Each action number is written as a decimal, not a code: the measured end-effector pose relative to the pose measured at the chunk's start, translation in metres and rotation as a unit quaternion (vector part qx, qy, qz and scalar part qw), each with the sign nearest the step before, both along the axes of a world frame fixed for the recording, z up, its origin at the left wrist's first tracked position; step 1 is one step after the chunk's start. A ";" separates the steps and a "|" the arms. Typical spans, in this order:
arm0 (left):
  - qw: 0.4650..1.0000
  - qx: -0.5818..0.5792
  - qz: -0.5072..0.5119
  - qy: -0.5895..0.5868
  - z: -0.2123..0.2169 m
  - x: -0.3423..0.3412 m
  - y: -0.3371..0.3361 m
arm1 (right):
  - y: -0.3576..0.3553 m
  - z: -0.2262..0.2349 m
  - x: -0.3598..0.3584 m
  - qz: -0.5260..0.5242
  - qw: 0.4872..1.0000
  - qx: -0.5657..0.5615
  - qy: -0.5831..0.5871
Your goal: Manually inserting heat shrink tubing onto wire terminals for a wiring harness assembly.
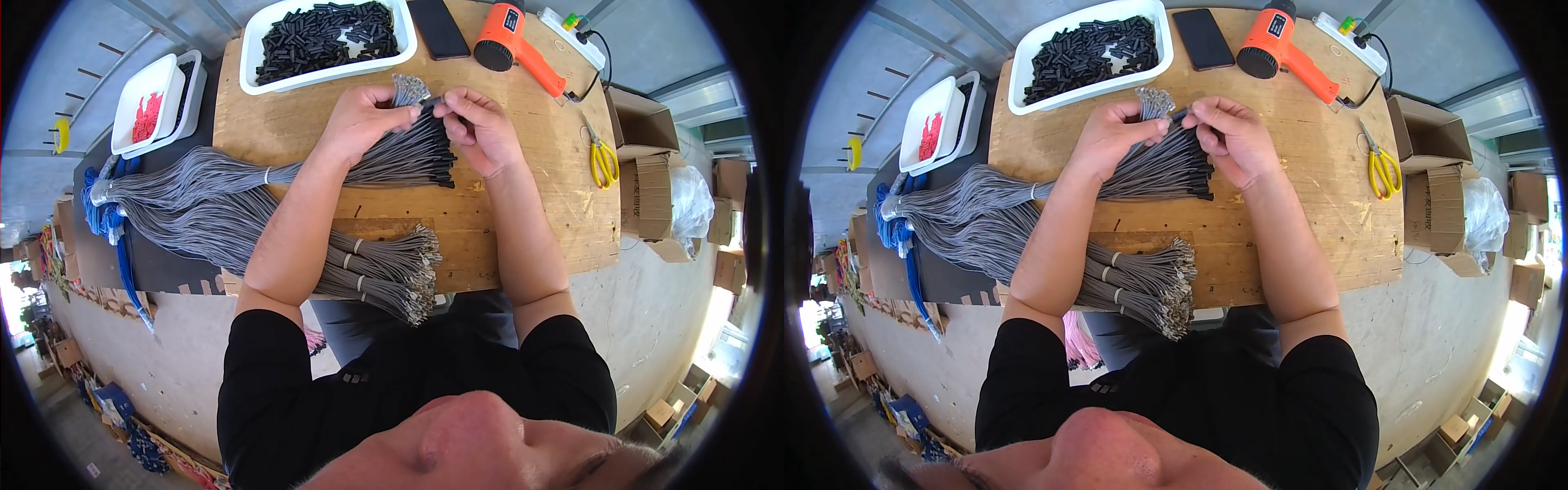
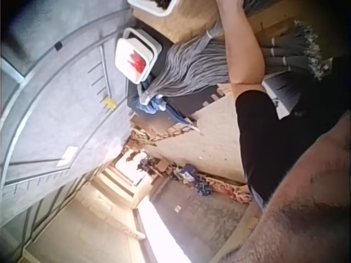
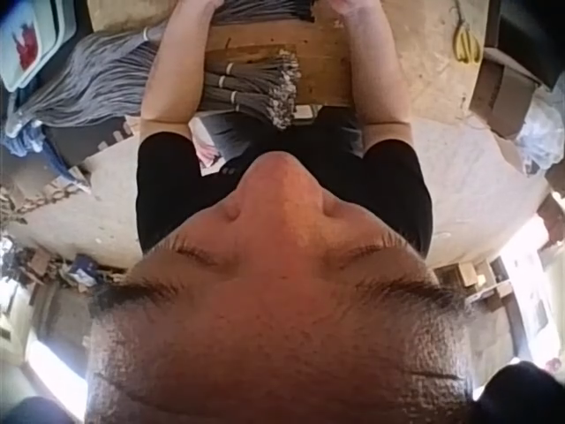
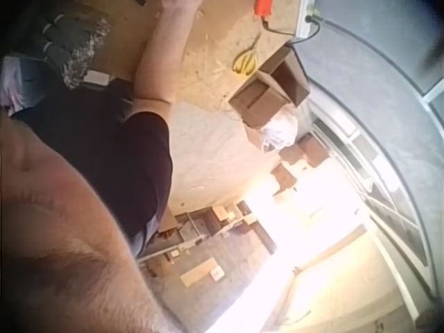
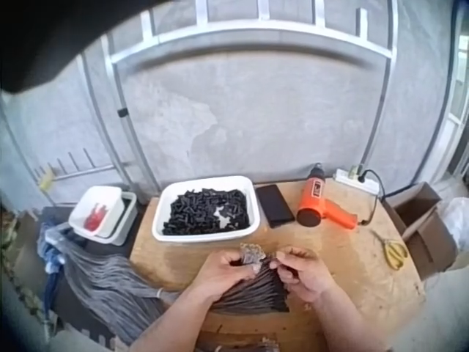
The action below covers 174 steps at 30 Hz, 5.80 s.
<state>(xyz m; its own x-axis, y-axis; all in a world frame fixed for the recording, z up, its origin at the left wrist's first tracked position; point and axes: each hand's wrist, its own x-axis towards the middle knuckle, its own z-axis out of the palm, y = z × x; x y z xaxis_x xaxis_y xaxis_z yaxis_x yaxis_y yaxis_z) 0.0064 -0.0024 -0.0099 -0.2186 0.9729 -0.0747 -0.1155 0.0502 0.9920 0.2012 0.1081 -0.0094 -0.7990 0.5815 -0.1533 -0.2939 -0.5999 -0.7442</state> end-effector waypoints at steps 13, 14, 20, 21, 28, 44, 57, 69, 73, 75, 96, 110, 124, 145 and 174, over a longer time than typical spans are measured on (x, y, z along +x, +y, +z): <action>1.000 -0.020 0.020 -0.012 0.006 0.003 -0.001 | 0.006 -0.002 -0.004 -0.141 0.987 -0.072 0.038; 0.999 -0.026 0.023 -0.008 0.007 0.004 0.000 | 0.006 0.000 -0.004 -0.141 0.987 -0.072 0.038; 1.000 -0.023 0.011 0.007 0.003 0.004 0.000 | -0.005 0.002 -0.005 -0.092 0.995 0.031 0.010; 1.000 -0.017 0.000 0.019 0.002 0.004 0.000 | -0.008 0.004 -0.006 -0.068 0.996 0.058 -0.009; 1.000 -0.012 0.007 -0.010 0.007 0.004 -0.001 | -0.011 0.005 -0.007 -0.045 0.995 0.087 -0.033; 0.998 -0.042 0.024 0.033 0.008 0.004 0.000 | 0.017 -0.007 -0.001 -0.170 0.979 -0.102 0.045; 0.999 -0.009 0.051 -0.011 0.008 0.005 0.001 | -0.002 0.007 -0.003 -0.077 0.990 0.116 -0.034; 0.999 -0.013 0.034 -0.023 0.011 0.003 -0.002 | -0.011 0.009 -0.007 -0.088 0.984 0.135 -0.072; 0.999 -0.010 0.030 -0.017 0.010 0.003 -0.001 | -0.013 0.010 -0.008 -0.092 0.985 0.132 -0.069; 0.999 -0.011 0.028 -0.013 0.012 0.004 -0.002 | -0.012 0.008 -0.008 -0.099 0.983 0.135 -0.071; 1.000 0.003 0.004 0.001 0.004 0.001 -0.001 | -0.014 0.006 -0.009 -0.119 0.974 0.173 -0.088; 1.000 0.002 0.004 0.020 0.002 -0.002 -0.002 | -0.004 0.003 -0.004 -0.082 0.990 0.094 -0.060; 0.996 -0.005 0.003 0.088 0.004 -0.001 -0.003 | -0.004 0.001 -0.003 -0.020 0.999 0.017 -0.024; 0.997 -0.017 0.001 0.069 0.006 0.002 -0.001 | -0.005 0.001 -0.004 -0.007 1.000 0.011 -0.017; 0.997 -0.012 0.065 -0.043 0.009 0.003 0.001 | -0.006 0.007 -0.007 -0.063 0.992 0.112 -0.011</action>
<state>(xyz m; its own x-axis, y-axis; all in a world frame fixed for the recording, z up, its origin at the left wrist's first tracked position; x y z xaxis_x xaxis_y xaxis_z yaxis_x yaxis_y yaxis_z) 0.0098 -0.0017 -0.0007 -0.3351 0.9343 -0.1218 -0.2063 0.0534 0.9770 0.1945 0.1019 -0.0026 -0.7152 0.6984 -0.0268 -0.3378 -0.3790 -0.8615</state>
